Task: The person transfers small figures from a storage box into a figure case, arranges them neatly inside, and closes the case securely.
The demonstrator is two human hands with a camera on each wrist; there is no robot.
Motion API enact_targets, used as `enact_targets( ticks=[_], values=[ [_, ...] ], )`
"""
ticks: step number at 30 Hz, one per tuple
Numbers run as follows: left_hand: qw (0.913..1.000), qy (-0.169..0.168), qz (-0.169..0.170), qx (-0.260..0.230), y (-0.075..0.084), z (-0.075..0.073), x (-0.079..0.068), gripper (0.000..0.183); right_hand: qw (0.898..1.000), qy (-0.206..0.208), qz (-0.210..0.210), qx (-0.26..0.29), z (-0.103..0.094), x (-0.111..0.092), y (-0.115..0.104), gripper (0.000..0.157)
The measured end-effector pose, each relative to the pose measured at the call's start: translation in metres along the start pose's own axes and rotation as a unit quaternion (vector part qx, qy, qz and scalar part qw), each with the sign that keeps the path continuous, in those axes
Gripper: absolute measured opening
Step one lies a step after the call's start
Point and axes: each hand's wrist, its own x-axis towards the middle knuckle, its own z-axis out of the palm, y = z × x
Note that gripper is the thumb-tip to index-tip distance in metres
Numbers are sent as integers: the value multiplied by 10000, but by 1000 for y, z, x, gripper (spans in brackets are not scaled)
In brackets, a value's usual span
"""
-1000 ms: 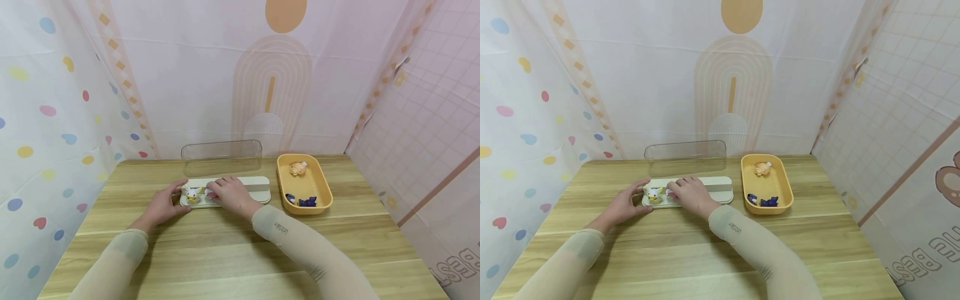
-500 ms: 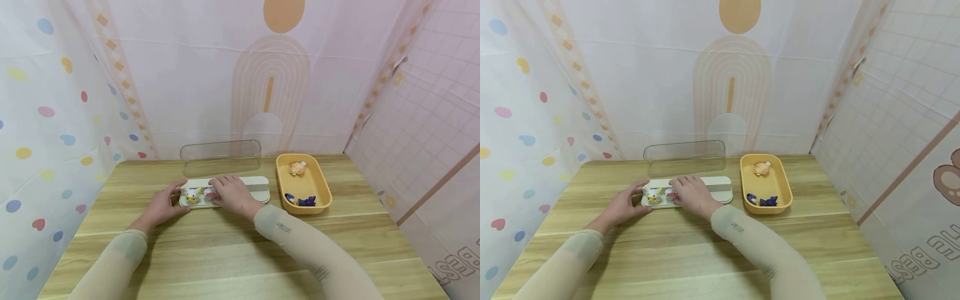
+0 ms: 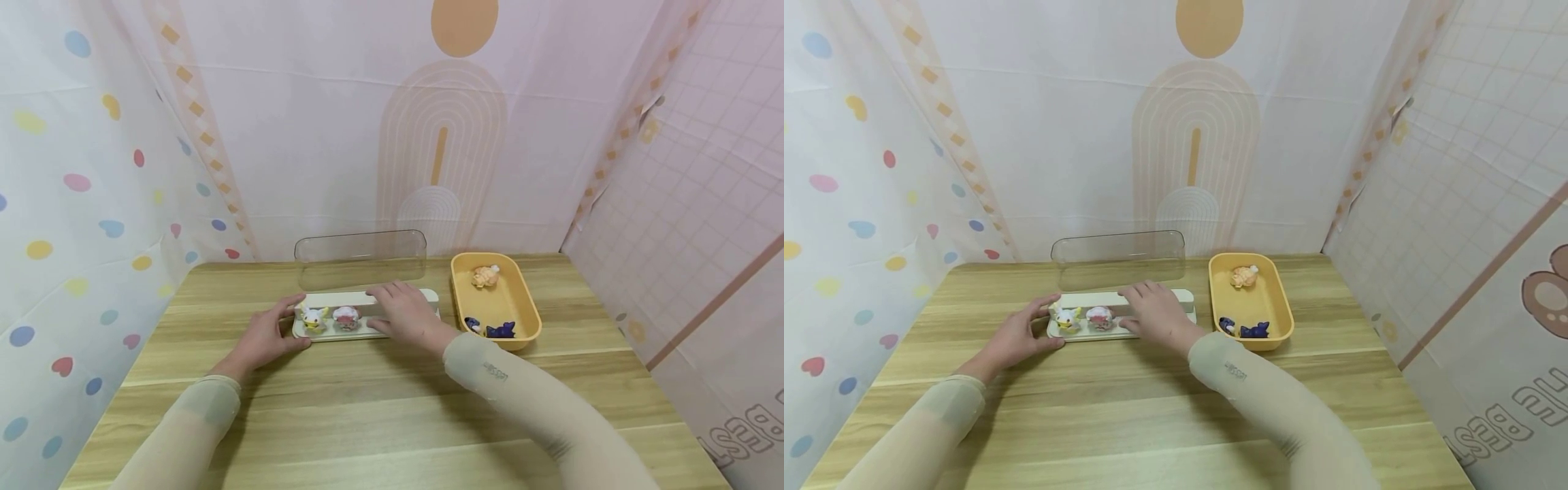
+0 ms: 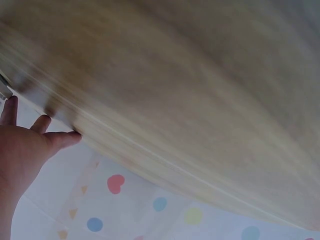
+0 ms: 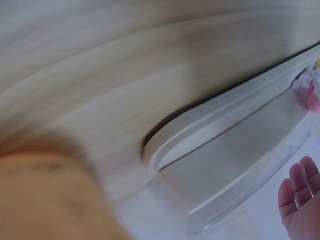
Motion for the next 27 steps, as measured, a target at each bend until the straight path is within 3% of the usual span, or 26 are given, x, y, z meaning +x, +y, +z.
enact_targets(
  ticks=[8, 17, 23, 27],
  values=[
    [10000, -18, -14, -39, -1, 1, 1, 98, 9987, 443, 212, 132, -20, -29, 39, 59],
    [10000, -16, -1, -44, 0, 1, 1, 97, 9894, 719, 1199, 398, -53, -70, 93, 62],
    [10000, -42, -37, -45, -1, -1, -1, 99, 9741, 859, 1942, 778, -67, -92, 133, 62],
    [9999, -21, -31, -103, 0, -1, -2, 98, 9558, 793, 2606, 1110, -78, -101, 157, 63]
  ],
)
